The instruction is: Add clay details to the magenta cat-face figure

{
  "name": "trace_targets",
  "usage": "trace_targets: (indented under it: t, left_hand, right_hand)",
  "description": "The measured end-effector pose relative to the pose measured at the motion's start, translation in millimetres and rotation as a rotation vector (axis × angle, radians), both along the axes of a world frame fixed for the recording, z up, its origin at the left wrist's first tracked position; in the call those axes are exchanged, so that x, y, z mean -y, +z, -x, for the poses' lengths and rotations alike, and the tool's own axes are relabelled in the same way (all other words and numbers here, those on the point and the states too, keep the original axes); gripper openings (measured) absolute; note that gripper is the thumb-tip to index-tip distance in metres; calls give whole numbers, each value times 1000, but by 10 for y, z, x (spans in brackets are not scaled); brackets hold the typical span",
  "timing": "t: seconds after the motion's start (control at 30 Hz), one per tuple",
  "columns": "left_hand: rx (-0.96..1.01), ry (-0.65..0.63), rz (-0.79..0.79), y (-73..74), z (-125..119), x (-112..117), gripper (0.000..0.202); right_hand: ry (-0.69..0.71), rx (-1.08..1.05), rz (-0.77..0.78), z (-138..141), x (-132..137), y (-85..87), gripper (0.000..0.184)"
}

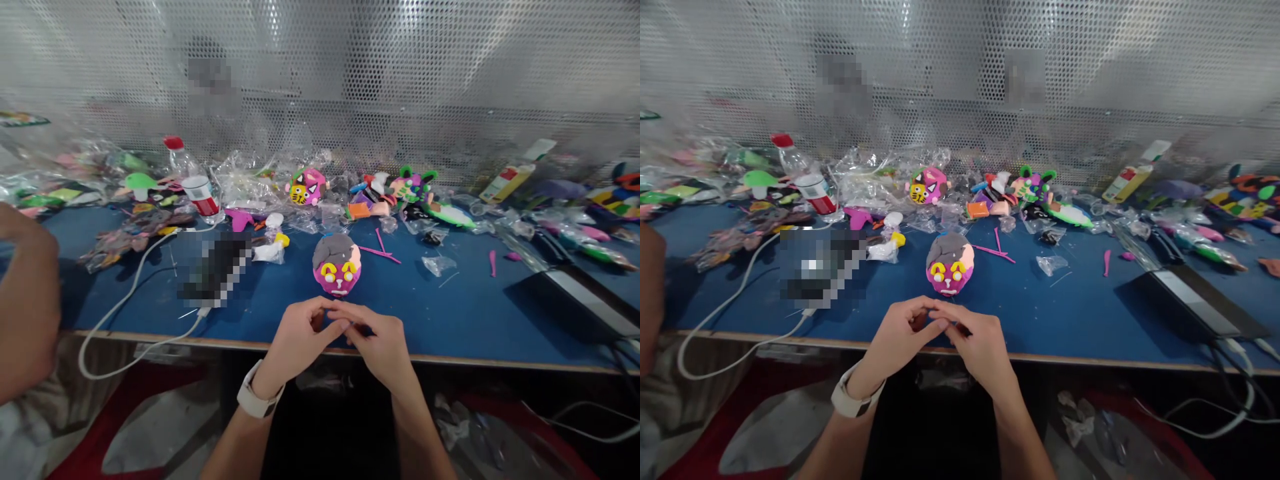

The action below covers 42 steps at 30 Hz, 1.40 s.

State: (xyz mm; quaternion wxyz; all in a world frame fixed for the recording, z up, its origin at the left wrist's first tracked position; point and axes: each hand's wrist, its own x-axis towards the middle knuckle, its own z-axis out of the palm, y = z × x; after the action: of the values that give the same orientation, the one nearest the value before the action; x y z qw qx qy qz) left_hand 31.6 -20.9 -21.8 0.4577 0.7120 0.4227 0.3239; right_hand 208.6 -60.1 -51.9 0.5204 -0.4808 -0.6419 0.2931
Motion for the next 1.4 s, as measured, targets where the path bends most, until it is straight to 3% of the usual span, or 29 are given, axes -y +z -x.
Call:
trace_targets:
  t: [0.1, 0.43, 0.73, 0.8, 0.93, 1.03, 1.13, 1.3, 1.4]
  left_hand:
    - [40, -59, 21, 5, 7, -12, 27]
    - [-57, -114, 25, 23, 96, -36, 25]
    - [0, -113, 88, 12, 113, -28, 30]
    - [29, -91, 78, 2, 121, -25, 30]
    - [170, 34, 92, -41, 135, -13, 30]
    - [305, 47, 167, -69, 134, 2, 34]
    - [310, 43, 170, -56, 132, 13, 37]
    - [68, -4, 9, 3, 116, 19, 33]
    - [-2, -35, -30, -6, 75, 19, 33]
  right_hand:
    - [27, 48, -76, 4, 4, -9, 43]
    - [-66, 51, -240, 15, 43, 44, 42]
    - [-121, 59, -266, 2, 63, 29, 22]
    - [-129, 24, -250, 2, 65, 43, 16]
    - [-322, -231, -233, -18, 51, 55, 12]
    - [-392, -358, -207, -36, 31, 40, 8]
    - [-350, -290, -153, -29, 25, 36, 9]
    - [-191, -100, -153, 19, 40, 102, 12]
    - [-195, -33, -177, 43, 44, 141, 8]
